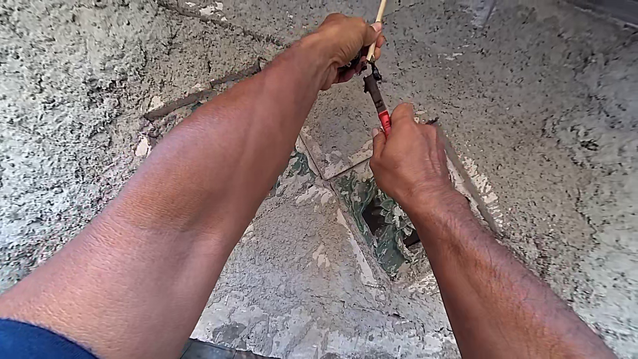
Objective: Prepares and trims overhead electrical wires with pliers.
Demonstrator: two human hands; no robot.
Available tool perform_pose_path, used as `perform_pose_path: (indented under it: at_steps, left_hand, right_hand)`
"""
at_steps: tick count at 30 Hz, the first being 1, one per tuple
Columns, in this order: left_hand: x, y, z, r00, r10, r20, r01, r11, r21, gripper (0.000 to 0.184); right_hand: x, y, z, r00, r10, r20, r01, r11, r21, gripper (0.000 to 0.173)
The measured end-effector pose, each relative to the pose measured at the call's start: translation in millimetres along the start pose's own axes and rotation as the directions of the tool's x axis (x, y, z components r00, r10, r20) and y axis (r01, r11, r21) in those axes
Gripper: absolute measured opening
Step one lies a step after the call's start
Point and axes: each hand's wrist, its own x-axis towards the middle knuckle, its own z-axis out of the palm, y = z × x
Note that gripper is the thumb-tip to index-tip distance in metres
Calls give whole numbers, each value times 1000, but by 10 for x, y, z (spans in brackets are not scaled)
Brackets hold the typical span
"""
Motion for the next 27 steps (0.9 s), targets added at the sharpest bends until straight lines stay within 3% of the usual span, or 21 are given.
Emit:
perform_pose_path:
  at_steps: [11,22,25,27]
  left_hand:
    - [-86,159,174,1000,-4,-11,6,988,156,19]
    - [-103,229,380,1000,21,-14,-18,985,173,26]
    - [-37,129,222,996,-7,-85,35,945,326,16]
    - [-7,-11,24,991,-49,-128,87,946,313,17]
  right_hand:
    - [-150,281,-166,1000,-12,-21,10,998,-65,27]
    - [-435,511,-389,995,-65,-78,51,985,-162,26]
    - [-724,610,-406,984,-136,-117,114,977,-180,22]
    - [-955,762,-363,982,-151,-114,124,968,-217,21]
